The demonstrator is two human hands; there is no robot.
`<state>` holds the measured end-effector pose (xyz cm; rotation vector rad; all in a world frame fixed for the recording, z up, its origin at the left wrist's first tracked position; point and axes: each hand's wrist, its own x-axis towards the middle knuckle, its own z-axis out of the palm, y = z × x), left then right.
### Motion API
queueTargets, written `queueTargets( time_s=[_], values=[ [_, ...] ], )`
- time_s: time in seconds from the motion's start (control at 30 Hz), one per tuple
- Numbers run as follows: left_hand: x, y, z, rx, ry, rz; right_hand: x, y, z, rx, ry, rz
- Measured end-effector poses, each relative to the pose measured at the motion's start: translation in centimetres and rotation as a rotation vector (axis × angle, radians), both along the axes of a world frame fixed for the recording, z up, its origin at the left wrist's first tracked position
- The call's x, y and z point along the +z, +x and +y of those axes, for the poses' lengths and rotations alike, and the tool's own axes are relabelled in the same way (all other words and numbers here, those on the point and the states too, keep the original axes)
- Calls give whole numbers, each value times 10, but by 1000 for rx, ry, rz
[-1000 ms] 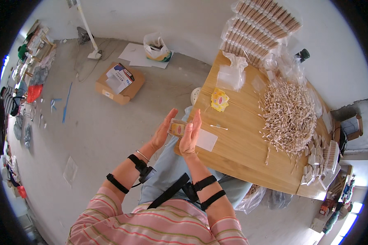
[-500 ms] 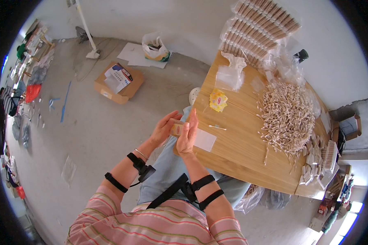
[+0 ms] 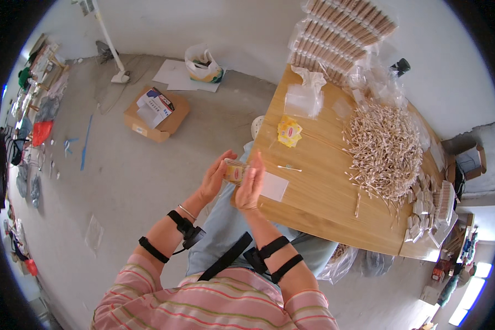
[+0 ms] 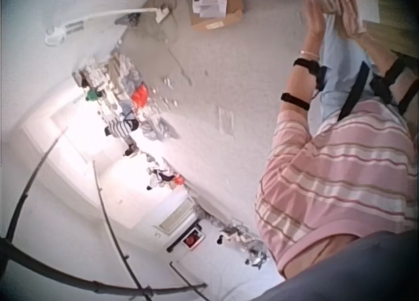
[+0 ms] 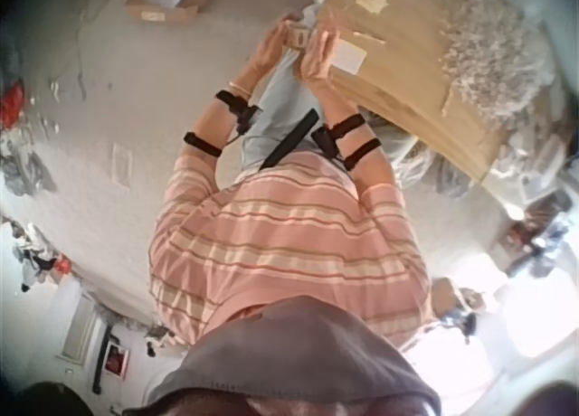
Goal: Manually aligning bundles of cotton swabs and sliding them into small plastic packaging sleeves.
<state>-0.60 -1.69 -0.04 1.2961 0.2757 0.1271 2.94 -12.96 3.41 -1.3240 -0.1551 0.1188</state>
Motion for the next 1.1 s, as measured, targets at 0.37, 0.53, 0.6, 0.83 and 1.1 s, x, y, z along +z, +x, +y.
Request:
queueTargets(
  time_s=[0.37,0.53,0.6,0.83,1.1],
  values=[
    [-3,5,10,103,707,18,-7,26,-27,-157,-747,-668],
    [58,31,-54,78,1121,-246,2,50,-108,-265,-1119,-519],
    [50,45,-92,-88,1206,-351,-7,48,-133,-161,-1079,-568],
    [31,41,-144,-322,1260,-362,-9,29,-219,-585,-1130,-443],
    [53,98,-230,-436,1089,-448,-11,54,-287,-681,-1147,-233]
  ],
)
